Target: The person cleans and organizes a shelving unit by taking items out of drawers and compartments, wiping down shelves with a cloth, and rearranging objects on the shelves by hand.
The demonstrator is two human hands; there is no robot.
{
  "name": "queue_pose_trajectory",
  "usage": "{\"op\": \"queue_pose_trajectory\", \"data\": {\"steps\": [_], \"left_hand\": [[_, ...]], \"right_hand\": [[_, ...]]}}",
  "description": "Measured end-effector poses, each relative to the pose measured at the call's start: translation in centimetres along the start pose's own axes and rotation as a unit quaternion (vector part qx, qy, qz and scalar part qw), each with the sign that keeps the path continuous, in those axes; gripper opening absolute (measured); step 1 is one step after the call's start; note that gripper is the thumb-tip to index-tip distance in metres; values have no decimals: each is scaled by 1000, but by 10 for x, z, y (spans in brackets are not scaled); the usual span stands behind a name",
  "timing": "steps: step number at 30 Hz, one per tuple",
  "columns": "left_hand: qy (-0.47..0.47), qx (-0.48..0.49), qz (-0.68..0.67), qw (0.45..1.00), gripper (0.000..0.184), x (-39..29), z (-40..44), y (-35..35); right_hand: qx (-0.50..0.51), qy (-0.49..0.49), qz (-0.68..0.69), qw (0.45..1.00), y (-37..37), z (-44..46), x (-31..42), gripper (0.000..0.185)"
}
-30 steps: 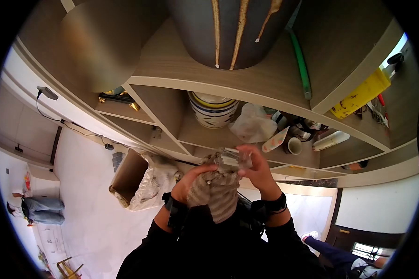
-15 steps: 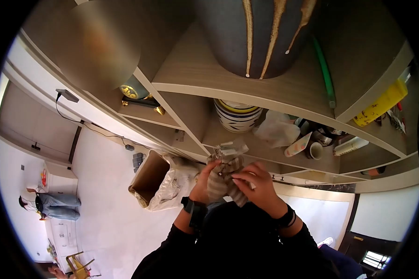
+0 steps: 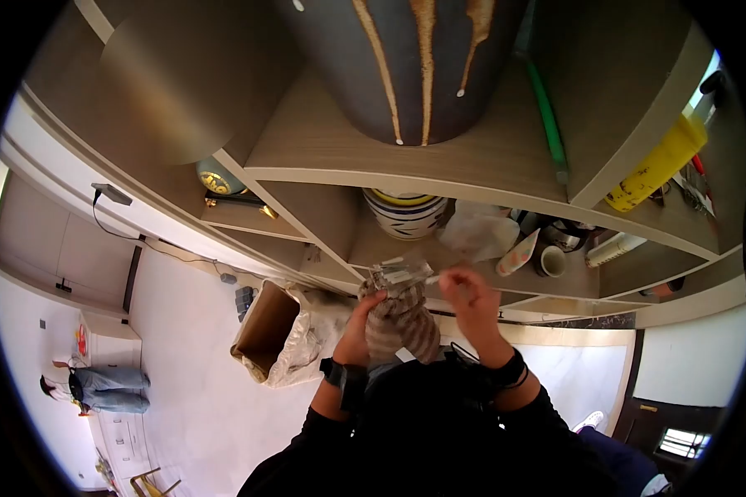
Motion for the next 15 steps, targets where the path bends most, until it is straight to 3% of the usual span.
{"op": "queue_pose_trajectory", "data": {"steps": [2,4,8,10,15], "left_hand": [[-27,13,7,1000,35,1,-4,-6],[-33,41,1,999,39,3,-8,-15],[-4,103,-2,995,43,3,-4,-7],[-10,104,-3,994,43,4,-8,-12],[-11,79,-10,997,44,3,-7,-6]], "right_hand": [[-47,-31,43,997,7,8,-12,17],[-34,-86,121,988,11,13,-18,18],[19,-94,105,990,8,12,-18,14],[16,4,33,999,6,10,-22,13],[8,33,-26,999,6,2,-16,13]]}}
Point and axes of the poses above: each hand's wrist, its own z-axis towards the middle knuckle, its own y-axis out of the back of the hand, x = y × z, the point moved 2 cm from there along z, towards the middle knuckle, and after that the axes turned 9 degrees about -z, right-handed, at the moved point
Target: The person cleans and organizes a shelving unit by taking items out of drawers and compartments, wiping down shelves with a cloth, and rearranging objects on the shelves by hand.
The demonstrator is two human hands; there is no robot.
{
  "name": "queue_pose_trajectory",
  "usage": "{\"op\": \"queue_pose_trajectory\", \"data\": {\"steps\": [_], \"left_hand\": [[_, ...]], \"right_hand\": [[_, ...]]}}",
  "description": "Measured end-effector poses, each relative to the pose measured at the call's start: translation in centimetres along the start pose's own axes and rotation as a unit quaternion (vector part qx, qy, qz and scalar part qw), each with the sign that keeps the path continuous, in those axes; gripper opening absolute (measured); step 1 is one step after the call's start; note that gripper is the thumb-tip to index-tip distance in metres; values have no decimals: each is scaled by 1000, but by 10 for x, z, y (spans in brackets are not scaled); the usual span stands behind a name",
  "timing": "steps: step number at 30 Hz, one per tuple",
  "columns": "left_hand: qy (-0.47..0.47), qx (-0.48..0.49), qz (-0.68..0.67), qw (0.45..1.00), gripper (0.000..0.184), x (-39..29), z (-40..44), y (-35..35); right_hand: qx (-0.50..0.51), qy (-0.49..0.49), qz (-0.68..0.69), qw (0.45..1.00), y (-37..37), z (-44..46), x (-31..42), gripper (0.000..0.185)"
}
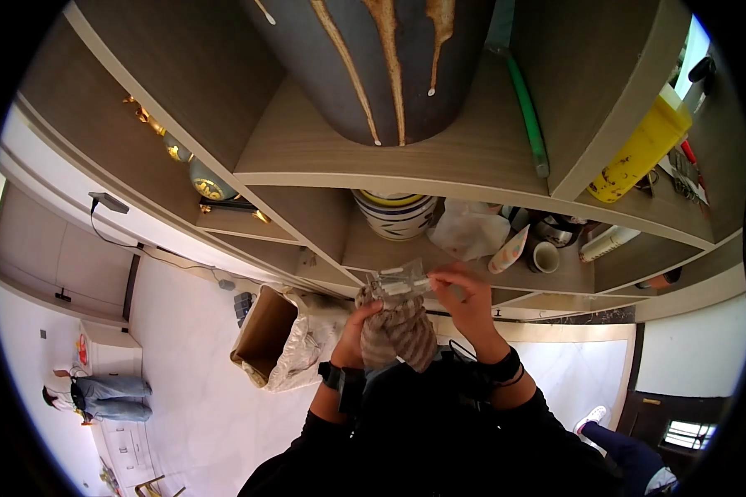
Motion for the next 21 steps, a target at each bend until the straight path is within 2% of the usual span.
{"op": "queue_pose_trajectory", "data": {"steps": [5,7,10,14,16,19,21], "left_hand": [[-7,31,16,999,44,1,-1,9],[-5,43,6,999,44,2,-3,4],[-11,32,3,999,44,4,1,14],[-7,52,2,999,45,4,2,18],[7,62,-6,998,44,3,5,22],[-21,35,63,997,45,5,4,20],[-7,35,50,998,45,6,6,23]], "right_hand": [[31,23,19,999,-7,-7,-10,14],[36,-71,131,988,-11,-10,-10,15],[18,-99,136,986,-18,-13,-15,14],[17,-126,133,983,-21,-16,-18,12],[47,-168,83,981,-16,-15,-20,13],[48,-148,7,988,-12,-14,-16,13],[19,-147,22,989,-14,-15,-15,13]]}}
Point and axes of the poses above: each hand's wrist, its own z-axis towards the middle knuckle, its own y-axis out of the back of the hand, x = y × z, the point moved 2 cm from there along z, towards the middle knuckle, and after that the axes turned 9 degrees about -z, right-handed, at the moved point
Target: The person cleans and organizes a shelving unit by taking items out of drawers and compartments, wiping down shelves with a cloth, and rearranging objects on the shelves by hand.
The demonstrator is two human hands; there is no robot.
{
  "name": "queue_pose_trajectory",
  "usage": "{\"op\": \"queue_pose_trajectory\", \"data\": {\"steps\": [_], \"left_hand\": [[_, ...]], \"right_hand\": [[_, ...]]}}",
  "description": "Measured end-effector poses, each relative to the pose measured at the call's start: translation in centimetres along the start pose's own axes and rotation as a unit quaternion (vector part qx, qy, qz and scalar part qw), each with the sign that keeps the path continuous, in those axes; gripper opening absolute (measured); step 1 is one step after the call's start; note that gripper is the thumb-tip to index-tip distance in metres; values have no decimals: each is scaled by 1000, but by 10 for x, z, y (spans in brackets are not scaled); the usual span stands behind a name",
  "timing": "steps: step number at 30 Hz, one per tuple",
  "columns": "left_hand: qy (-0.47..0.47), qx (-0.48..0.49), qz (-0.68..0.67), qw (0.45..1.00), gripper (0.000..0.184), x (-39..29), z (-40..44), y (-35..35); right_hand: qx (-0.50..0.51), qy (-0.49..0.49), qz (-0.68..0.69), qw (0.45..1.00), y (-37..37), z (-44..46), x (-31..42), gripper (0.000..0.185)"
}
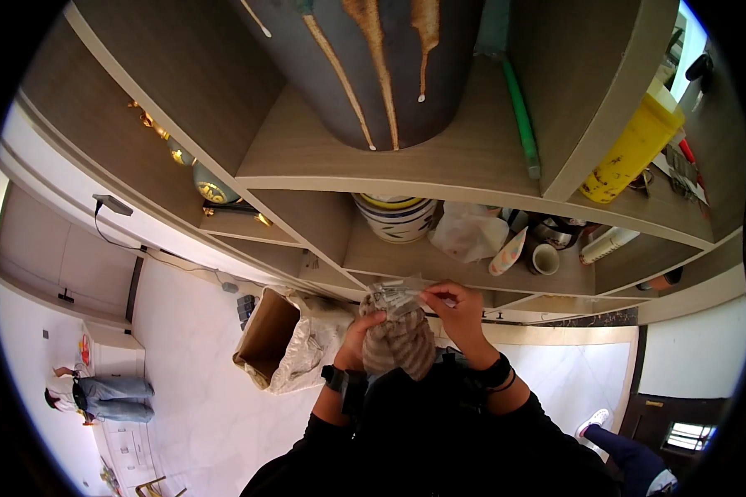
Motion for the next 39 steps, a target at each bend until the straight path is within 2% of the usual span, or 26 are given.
{"op": "queue_pose_trajectory", "data": {"steps": [2,4,5,7,8,11,14,17,19,20,22,23,25,26,28,30,32,34,35,37,39], "left_hand": [[14,1,-13,1000,45,2,3,5],[39,6,-28,999,46,6,5,9],[39,6,-26,999,46,6,5,7],[122,21,-112,986,39,10,2,-1],[83,9,-63,995,40,11,4,-3],[47,42,-41,997,41,12,2,-18],[98,57,-78,990,43,12,5,-2],[59,31,-35,997,45,13,5,-2],[53,24,-42,997,45,16,5,-3],[47,16,-50,998,46,17,5,-3],[38,54,-37,997,46,15,7,-4],[29,91,-25,995,47,15,8,-4],[25,78,-29,996,47,20,12,11],[21,65,-33,997,48,22,15,20],[10,70,-8,997,48,24,20,38],[-3,76,17,997,49,22,18,28],[7,42,-13,999,48,20,12,10],[19,32,-27,999,48,18,10,-1],[31,21,-41,998,48,17,10,-2],[59,16,-51,997,46,19,13,18],[-10,4,109,994,38,16,14,25]], "right_hand": [[-26,4,18,999,-2,-1,-1,12],[-33,-52,181,982,-5,-2,-6,10],[-34,-51,182,981,-7,-2,-9,10],[-49,11,156,986,-7,-1,-12,10],[-50,12,157,986,-5,0,-12,10],[-9,54,83,995,4,7,-7,10],[39,110,47,992,10,11,-1,12],[87,108,29,990,12,9,7,4],[109,-8,135,985,8,6,3,7],[107,-8,136,985,7,5,4,7],[79,-58,263,960,4,5,4,21],[79,-58,263,960,6,6,5,21],[109,-48,261,958,8,9,10,33],[108,-48,261,958,9,11,10,33],[122,-41,184,974,12,13,10,38],[135,-38,181,974,16,14,11,37],[148,-33,177,972,19,14,16,37],[156,-73,267,948,21,14,18,46],[156,-72,267,948,24,15,18,46],[246,-46,282,926,27,16,16,53],[280,-53,261,922,27,19,10,51]]}}
Point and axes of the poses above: each hand's wrist, its own z-axis towards the middle knuckle, its own y-axis out of the back of the hand, x = y × z, the point moved 2 cm from there along z, towards the middle knuckle, and after that the axes turned 9 degrees about -z, right-handed, at the moved point
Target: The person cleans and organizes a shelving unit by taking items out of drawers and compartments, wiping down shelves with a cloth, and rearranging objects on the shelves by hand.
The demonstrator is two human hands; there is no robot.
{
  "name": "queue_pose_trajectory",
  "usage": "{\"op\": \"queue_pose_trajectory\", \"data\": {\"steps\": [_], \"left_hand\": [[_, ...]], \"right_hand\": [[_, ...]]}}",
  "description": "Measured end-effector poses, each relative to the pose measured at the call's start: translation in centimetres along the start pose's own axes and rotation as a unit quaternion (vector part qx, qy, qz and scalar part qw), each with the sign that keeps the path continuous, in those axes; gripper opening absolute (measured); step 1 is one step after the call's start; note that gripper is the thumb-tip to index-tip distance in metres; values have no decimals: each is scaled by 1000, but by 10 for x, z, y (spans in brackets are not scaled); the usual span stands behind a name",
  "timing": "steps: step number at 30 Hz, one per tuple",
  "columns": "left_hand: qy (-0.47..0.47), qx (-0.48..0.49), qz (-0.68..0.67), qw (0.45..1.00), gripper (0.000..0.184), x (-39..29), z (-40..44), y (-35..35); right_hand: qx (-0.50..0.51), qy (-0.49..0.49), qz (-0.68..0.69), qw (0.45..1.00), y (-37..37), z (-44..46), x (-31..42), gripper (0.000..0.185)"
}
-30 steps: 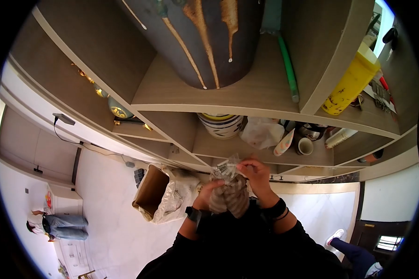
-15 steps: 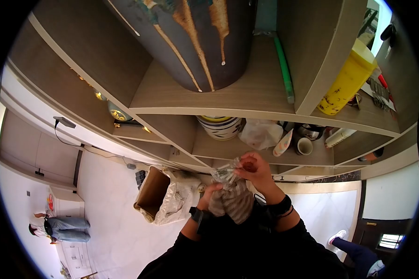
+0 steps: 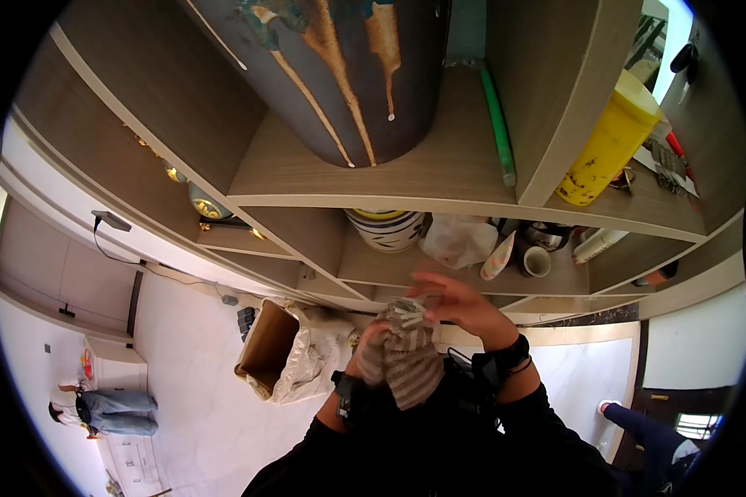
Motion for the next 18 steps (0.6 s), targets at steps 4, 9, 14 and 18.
{"op": "queue_pose_trajectory", "data": {"steps": [4,9,14,18], "left_hand": [[20,27,-21,999,28,-8,-12,1],[-27,-42,-41,998,20,-7,-19,5],[14,-34,-72,997,25,-10,-19,-10],[86,-20,-79,993,30,-20,-23,-36]], "right_hand": [[-29,-50,-79,995,-2,-5,0,40],[-63,-40,-100,992,-8,-8,-5,35],[-63,-108,21,992,-13,-20,-1,40],[16,9,5,1000,-20,-26,1,56]]}}
Point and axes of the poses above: each hand's wrist, its own z-axis towards the middle knuckle, its own y-axis out of the back of the hand, x = y × z, the point moved 2 cm from there along z, towards the middle knuckle, and after that the axes turned 9 degrees about -z, right-handed, at the moved point
